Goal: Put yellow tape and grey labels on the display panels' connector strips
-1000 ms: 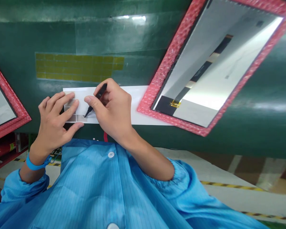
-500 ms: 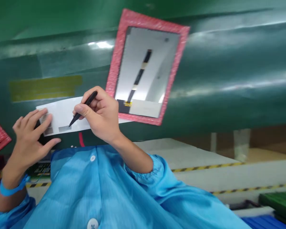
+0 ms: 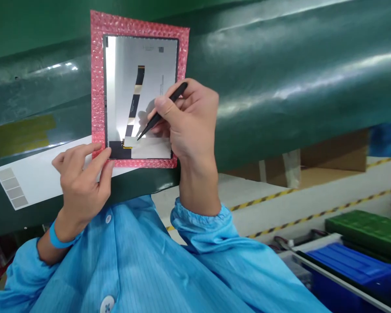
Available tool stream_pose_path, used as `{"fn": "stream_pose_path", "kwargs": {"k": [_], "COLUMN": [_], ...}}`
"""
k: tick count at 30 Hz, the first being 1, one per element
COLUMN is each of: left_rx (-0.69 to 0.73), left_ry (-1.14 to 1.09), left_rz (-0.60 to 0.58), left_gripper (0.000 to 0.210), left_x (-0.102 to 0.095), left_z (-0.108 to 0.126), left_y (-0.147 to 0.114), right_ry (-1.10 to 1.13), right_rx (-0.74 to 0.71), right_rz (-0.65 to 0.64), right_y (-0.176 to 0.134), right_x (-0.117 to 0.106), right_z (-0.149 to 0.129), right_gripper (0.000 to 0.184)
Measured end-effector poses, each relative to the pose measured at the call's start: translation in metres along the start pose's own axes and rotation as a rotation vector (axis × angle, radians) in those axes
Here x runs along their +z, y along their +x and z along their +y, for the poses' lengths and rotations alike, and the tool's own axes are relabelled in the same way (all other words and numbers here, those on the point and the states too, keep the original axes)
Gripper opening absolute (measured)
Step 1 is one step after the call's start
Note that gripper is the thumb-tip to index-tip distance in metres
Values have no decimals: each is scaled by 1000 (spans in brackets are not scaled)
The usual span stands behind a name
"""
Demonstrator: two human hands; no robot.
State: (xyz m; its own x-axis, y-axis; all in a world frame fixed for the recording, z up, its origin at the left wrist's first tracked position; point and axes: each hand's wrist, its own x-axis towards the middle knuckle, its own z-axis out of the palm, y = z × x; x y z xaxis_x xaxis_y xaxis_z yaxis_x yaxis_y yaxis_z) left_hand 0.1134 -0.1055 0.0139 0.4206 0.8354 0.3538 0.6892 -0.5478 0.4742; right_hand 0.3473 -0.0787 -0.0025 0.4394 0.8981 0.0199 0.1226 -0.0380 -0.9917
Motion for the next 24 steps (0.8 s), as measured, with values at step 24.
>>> {"fn": "stream_pose_path", "kwargs": {"k": [24], "left_rx": [-40], "left_ry": [-28], "left_rz": [-102], "left_gripper": [26], "left_x": [9], "left_z": [1], "left_y": [3], "right_ry": [-45], "right_rx": [61], "right_rz": [67], "right_y": [-17], "right_x": [16], "right_z": [-26], "right_gripper": [22]}}
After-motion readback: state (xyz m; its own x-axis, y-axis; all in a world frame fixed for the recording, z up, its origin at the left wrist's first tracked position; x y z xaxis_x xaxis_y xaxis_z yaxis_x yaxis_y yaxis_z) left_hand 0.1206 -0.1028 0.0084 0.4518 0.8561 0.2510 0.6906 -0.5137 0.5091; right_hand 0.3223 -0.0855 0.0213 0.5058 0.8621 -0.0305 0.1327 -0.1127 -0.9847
